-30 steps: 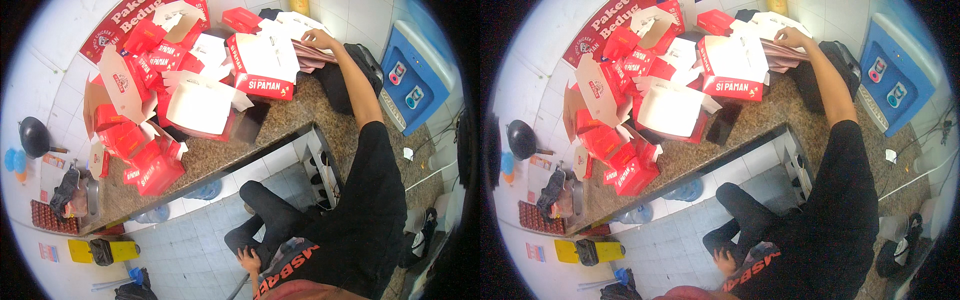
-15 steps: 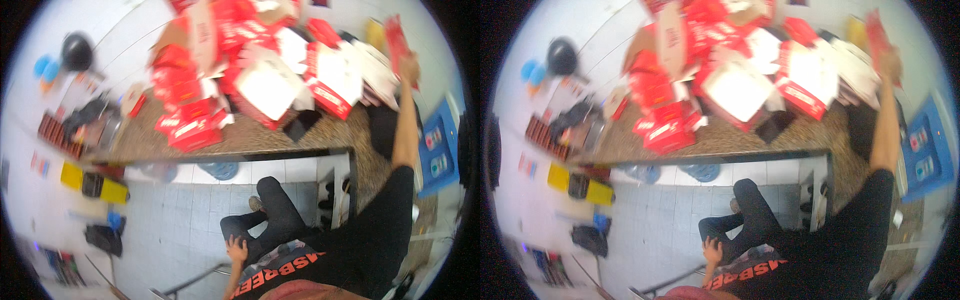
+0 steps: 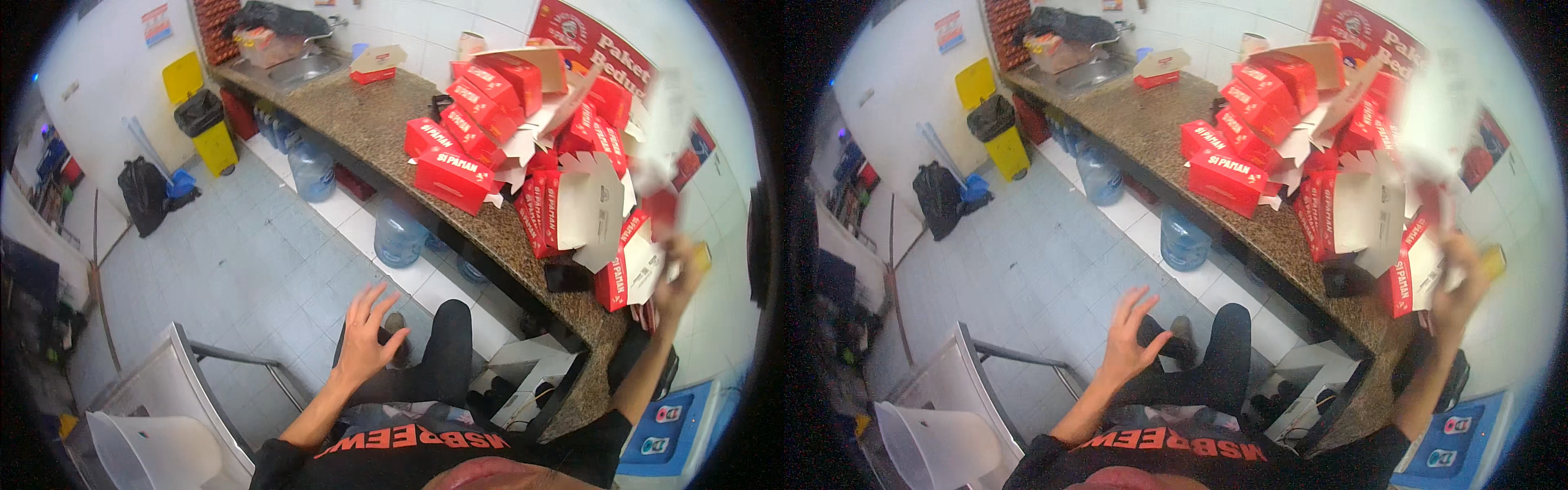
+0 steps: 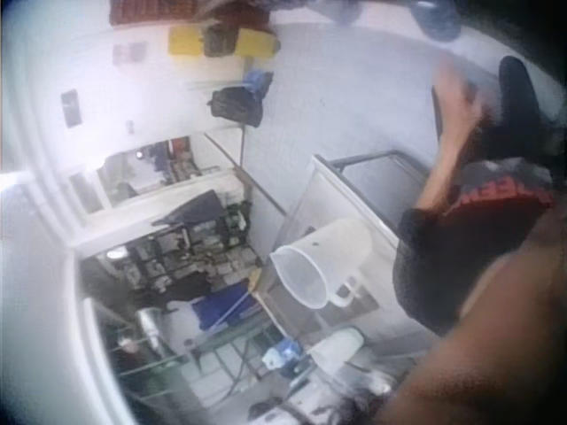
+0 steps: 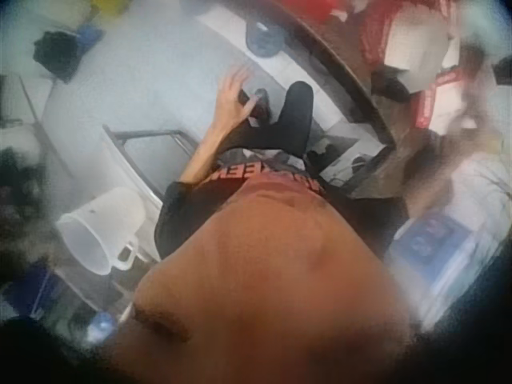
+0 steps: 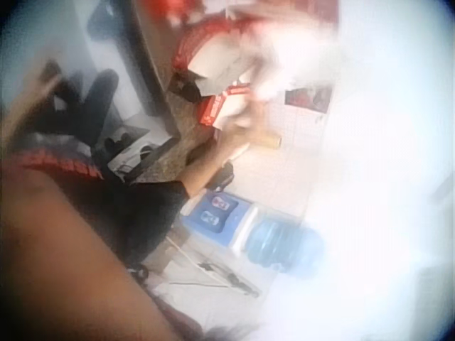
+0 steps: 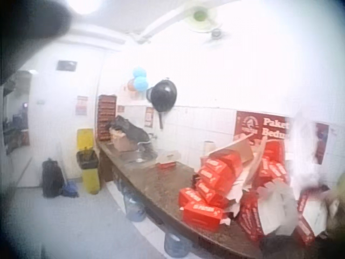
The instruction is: The person sits on a chair and assembles red and white cardboard boxes by hand. They pick up flat-packed box components, fold the flaps, and interlock the sides to form a finished box, which is then placed on a growing stack on the counter.
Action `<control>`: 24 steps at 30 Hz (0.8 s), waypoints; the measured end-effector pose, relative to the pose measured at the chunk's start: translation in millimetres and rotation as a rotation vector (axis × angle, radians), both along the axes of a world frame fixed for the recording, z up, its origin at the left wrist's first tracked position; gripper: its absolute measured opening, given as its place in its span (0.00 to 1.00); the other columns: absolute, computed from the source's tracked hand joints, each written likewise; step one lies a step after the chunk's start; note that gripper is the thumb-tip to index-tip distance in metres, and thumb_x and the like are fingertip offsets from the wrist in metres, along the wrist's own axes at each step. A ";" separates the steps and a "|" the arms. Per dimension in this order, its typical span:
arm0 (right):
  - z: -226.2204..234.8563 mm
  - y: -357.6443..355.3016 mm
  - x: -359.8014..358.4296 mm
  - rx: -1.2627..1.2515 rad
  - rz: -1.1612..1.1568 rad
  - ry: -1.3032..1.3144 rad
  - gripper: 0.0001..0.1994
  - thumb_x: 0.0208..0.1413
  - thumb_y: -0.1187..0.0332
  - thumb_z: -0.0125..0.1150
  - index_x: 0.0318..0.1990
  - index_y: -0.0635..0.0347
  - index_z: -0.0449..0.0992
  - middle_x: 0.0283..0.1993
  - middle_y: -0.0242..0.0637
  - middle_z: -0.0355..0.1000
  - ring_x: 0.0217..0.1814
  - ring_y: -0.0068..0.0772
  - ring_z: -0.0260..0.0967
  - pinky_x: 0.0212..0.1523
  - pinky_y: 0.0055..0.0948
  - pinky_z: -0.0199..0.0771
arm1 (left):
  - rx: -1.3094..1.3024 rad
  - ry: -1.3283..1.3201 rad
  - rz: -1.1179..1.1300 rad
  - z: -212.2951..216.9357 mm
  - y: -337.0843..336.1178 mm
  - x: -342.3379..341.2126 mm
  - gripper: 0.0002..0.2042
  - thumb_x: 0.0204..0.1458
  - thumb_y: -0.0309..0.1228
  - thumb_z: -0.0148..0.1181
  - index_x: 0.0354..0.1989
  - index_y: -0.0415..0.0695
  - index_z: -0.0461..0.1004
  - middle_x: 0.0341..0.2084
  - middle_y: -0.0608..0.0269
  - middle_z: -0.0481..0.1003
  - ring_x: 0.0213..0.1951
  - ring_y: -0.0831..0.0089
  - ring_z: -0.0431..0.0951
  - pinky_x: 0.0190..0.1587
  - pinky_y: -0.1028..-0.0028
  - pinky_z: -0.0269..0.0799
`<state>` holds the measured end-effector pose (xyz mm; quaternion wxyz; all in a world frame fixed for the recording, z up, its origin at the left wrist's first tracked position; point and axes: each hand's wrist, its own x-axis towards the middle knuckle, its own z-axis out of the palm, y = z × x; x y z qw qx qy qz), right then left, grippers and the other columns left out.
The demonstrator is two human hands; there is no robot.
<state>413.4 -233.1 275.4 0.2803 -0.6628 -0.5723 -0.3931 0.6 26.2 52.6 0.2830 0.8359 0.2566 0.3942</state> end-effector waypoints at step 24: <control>-214.4 86.8 -223.0 -1.153 0.407 1.040 0.14 0.57 0.58 0.63 0.39 0.60 0.80 0.40 0.52 0.77 0.45 0.57 0.75 0.45 0.47 0.73 | -1.975 0.280 -0.763 -61.5 -51.4 -15.3 0.16 0.65 0.35 0.56 0.56 0.39 0.75 0.37 0.66 0.81 0.31 0.84 0.79 0.26 0.83 0.71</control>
